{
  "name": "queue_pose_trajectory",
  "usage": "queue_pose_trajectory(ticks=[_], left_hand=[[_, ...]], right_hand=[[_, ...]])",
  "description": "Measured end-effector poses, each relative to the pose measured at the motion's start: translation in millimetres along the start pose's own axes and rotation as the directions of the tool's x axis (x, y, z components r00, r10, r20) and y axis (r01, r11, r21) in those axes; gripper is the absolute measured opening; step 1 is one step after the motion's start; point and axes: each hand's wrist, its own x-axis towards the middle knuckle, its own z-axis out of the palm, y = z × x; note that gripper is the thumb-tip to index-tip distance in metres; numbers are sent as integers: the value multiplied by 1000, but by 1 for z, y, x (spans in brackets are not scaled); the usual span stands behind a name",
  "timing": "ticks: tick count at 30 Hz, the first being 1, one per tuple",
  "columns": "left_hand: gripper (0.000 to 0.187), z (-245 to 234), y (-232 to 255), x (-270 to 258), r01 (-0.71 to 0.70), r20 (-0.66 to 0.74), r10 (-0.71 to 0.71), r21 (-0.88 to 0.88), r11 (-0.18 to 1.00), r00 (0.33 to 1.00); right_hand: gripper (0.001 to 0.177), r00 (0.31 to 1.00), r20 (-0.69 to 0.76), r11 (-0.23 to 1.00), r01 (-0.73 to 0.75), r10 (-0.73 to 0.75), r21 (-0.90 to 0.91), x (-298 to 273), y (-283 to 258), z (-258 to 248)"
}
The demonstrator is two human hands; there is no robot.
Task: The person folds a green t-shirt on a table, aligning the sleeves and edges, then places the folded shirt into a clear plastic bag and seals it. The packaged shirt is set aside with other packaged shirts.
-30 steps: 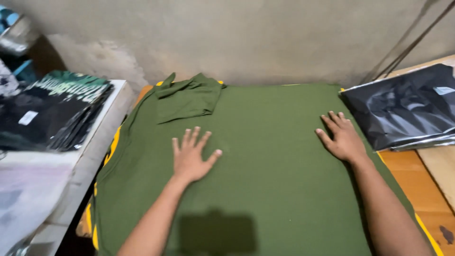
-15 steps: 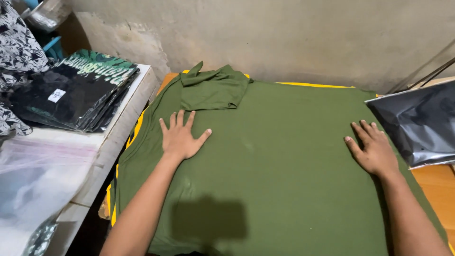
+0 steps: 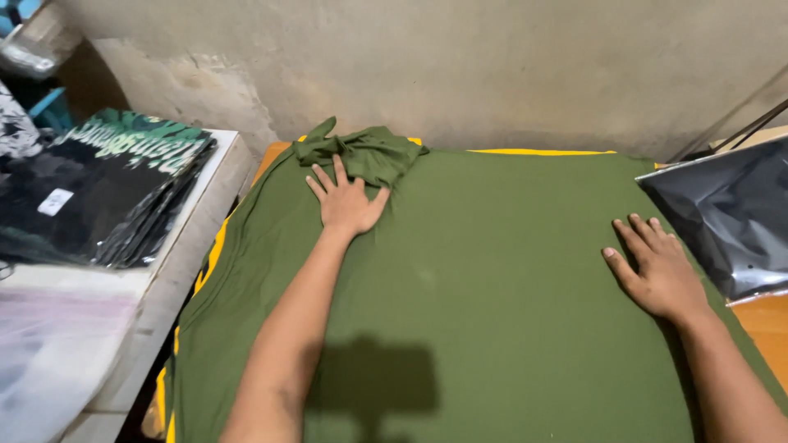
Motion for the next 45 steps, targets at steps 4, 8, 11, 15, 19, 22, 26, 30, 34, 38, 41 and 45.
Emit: queue_pose_trajectory(ticks=[4, 8, 11, 15, 19, 22, 26, 30, 34, 38, 41, 45], left_hand=[[91, -6, 10, 47, 24, -42, -25, -39, 999, 999], [88, -14, 19, 91, 114, 40, -113, -9, 993, 993], [90, -20, 19, 118, 130, 106, -131, 17, 991, 986], [93, -31, 16, 143, 112, 273, -130, 81, 990, 953], [90, -33, 20, 145, 132, 294, -151, 85, 988, 944], [89, -27, 15, 146, 118, 252, -135, 82, 990, 958], [92, -9, 7, 161, 78, 199, -94, 85, 993, 976], [76, 11, -7, 171, 36, -5, -36, -90, 995, 999], [18, 20, -25, 158, -279, -531, 8, -432, 857, 848], [18, 11, -53, 123, -501, -593, 280, -246, 830, 755], [37, 3, -93, 101, -454, -386, 385, -103, 885, 838], [57, -25, -148, 67, -287, -216, 296, 69, 955, 930]], right_hand=[[72, 999, -15, 999, 27, -28, -44, 3, 8, 7], [72, 1000, 9, 997, 12, -12, -73, 4, 10, 9], [71, 1000, 6, 997, 2, -2, -78, 5, 9, 9], [71, 998, 40, 994, -50, 54, -94, 4, -3, 6], [72, 996, -10, 967, -87, 87, -238, 19, -18, 17], [72, 998, -15, 958, -58, 56, -280, 52, -49, 22], [87, 980, 103, 972, -152, 172, -179, 117, -59, 33], [97, 959, 112, 947, -231, 260, -222, 152, -71, 17], [112, 951, 19, 938, -303, 310, -171, 188, -39, 39], [108, 941, -61, 909, -338, 334, -245, 202, -13, 49], [114, 933, -95, 882, -360, 348, -303, 208, 2, 57], [129, 911, -100, 881, -413, 401, -232, 228, 31, 71]])
